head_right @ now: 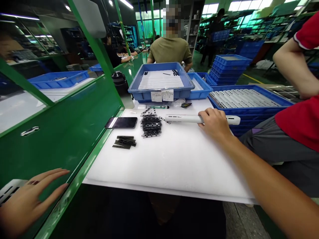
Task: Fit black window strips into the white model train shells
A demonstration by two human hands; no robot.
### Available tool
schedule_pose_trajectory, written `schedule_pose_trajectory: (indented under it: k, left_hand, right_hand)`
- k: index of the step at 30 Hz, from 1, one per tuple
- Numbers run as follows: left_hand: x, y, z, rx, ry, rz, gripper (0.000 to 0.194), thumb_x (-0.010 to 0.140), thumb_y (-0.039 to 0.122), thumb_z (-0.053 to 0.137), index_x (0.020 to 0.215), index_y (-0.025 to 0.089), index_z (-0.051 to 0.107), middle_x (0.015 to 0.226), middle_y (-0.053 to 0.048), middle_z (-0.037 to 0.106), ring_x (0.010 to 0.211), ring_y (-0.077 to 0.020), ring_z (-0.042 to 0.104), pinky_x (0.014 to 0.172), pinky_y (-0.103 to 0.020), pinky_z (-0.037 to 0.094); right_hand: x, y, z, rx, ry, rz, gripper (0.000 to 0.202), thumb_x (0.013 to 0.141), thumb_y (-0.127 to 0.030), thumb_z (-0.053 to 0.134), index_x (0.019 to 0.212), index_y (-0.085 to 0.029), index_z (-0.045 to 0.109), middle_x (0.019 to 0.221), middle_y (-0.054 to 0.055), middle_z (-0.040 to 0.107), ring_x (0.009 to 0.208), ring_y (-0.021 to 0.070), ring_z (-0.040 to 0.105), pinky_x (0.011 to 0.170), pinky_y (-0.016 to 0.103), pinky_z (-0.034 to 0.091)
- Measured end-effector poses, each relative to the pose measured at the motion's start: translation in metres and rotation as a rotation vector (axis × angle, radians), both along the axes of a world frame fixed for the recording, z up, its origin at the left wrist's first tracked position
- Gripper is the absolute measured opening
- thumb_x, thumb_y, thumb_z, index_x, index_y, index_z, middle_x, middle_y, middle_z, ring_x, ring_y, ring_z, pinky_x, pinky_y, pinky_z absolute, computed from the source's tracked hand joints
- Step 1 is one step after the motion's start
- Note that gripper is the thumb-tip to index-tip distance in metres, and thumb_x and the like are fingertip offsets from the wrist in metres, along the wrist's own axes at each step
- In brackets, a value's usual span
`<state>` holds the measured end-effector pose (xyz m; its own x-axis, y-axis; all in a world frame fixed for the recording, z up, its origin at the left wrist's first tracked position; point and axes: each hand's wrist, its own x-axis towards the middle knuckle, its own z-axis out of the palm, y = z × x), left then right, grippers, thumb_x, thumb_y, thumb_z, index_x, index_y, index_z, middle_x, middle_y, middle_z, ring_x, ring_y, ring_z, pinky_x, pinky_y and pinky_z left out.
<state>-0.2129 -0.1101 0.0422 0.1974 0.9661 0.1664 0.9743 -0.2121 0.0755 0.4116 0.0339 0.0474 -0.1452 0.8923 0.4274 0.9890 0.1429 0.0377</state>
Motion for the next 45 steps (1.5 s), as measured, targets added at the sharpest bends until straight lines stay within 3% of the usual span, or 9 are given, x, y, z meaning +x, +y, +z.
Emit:
schedule_pose_trajectory:
  k: [3, 6, 11, 15, 20, 26, 36, 40, 45]
  left_hand:
    - [0.041, 0.014, -0.013, -0.072, -0.087, -0.104, 0.041, 0.094, 0.050, 0.051, 0.128, 0.029, 0.057, 0.133, -0.007, 0.060, 0.121, -0.0297, 0.059, 0.100, -0.048, 0.052]
    - [0.085, 0.025, -0.016, -0.063, -0.158, -0.201, 0.037, 0.094, 0.045, 0.053, 0.127, 0.030, 0.059, 0.135, -0.006, 0.060, 0.119, -0.0297, 0.060, 0.097, -0.045, 0.053]
    - [0.145, 0.038, -0.008, -0.029, -0.346, -0.349, 0.029, 0.094, 0.037, 0.056, 0.121, 0.028, 0.061, 0.125, -0.008, 0.064, 0.120, -0.0308, 0.058, 0.104, -0.052, 0.047]
    - [0.186, 0.049, 0.004, -0.274, -0.639, -0.417, 0.046, 0.095, 0.037, 0.057, 0.139, 0.031, 0.045, 0.136, -0.009, 0.056, 0.115, -0.0255, 0.060, 0.098, -0.044, 0.053]
    - [0.223, 0.071, 0.008, -0.386, -0.944, -0.408, 0.052, 0.097, 0.039, 0.055, 0.145, 0.032, 0.038, 0.137, -0.009, 0.053, 0.115, -0.0223, 0.060, 0.100, -0.043, 0.051]
    - [0.239, 0.089, -0.001, -0.441, -1.227, -0.256, 0.063, 0.095, 0.042, 0.059, 0.149, 0.029, 0.030, 0.132, -0.010, 0.050, 0.103, -0.0181, 0.063, 0.093, -0.038, 0.053]
    - [0.235, 0.092, -0.007, -0.430, -1.174, -0.209, 0.053, 0.093, 0.044, 0.062, 0.142, 0.031, 0.045, 0.111, -0.005, 0.058, 0.089, -0.0160, 0.060, 0.093, -0.038, 0.050]
    - [0.234, 0.091, -0.002, -0.402, -1.064, -0.230, 0.053, 0.090, 0.043, 0.066, 0.138, 0.030, 0.049, 0.117, -0.006, 0.059, 0.096, -0.0194, 0.059, 0.091, -0.038, 0.049]
    - [0.229, 0.089, -0.006, -0.237, -0.837, -0.448, 0.032, 0.087, 0.027, 0.070, 0.116, 0.025, 0.057, 0.117, -0.006, 0.058, 0.102, -0.0215, 0.058, 0.093, -0.038, 0.048]
  right_hand:
    - [-0.010, -0.037, 0.000, 0.100, -0.030, -0.017, 0.033, 0.096, -0.032, 0.046, 0.120, -0.021, 0.066, 0.120, 0.015, 0.062, 0.115, 0.0384, 0.052, 0.100, 0.053, 0.037]
    - [-0.015, -0.070, 0.000, 0.140, -0.042, 0.006, 0.027, 0.095, -0.031, 0.053, 0.114, -0.020, 0.069, 0.114, 0.014, 0.064, 0.110, 0.0364, 0.057, 0.098, 0.051, 0.040]
    - [-0.034, -0.114, 0.003, 0.106, -0.025, 0.232, 0.022, 0.091, -0.023, 0.062, 0.111, -0.019, 0.068, 0.110, 0.014, 0.066, 0.103, 0.0343, 0.062, 0.091, 0.049, 0.047]
    - [-0.059, -0.130, 0.019, -0.198, 0.171, 0.339, 0.034, 0.091, -0.038, 0.066, 0.122, -0.023, 0.065, 0.118, 0.009, 0.068, 0.105, 0.0296, 0.065, 0.091, 0.043, 0.052]
    - [-0.073, -0.118, 0.051, -0.601, 0.413, 0.236, 0.050, 0.091, -0.052, 0.063, 0.136, -0.031, 0.060, 0.132, 0.003, 0.066, 0.109, 0.0294, 0.067, 0.087, 0.037, 0.057]
    - [-0.081, -0.107, 0.063, -0.880, 0.606, 0.274, 0.047, 0.095, -0.052, 0.056, 0.139, -0.032, 0.060, 0.132, 0.002, 0.067, 0.111, 0.0295, 0.067, 0.088, 0.038, 0.058]
    - [-0.088, -0.107, 0.062, -0.969, 0.710, 0.317, 0.047, 0.095, -0.048, 0.057, 0.140, -0.035, 0.058, 0.137, 0.001, 0.063, 0.116, 0.0293, 0.065, 0.095, 0.041, 0.057]
    - [-0.084, -0.109, 0.054, -0.829, 0.515, 0.310, 0.048, 0.092, -0.049, 0.062, 0.137, -0.033, 0.061, 0.132, 0.003, 0.066, 0.113, 0.0289, 0.065, 0.092, 0.040, 0.057]
    - [-0.074, -0.111, 0.029, -0.352, 0.073, 0.416, 0.035, 0.095, -0.035, 0.061, 0.128, -0.022, 0.062, 0.117, 0.011, 0.066, 0.104, 0.0287, 0.064, 0.087, 0.044, 0.051]
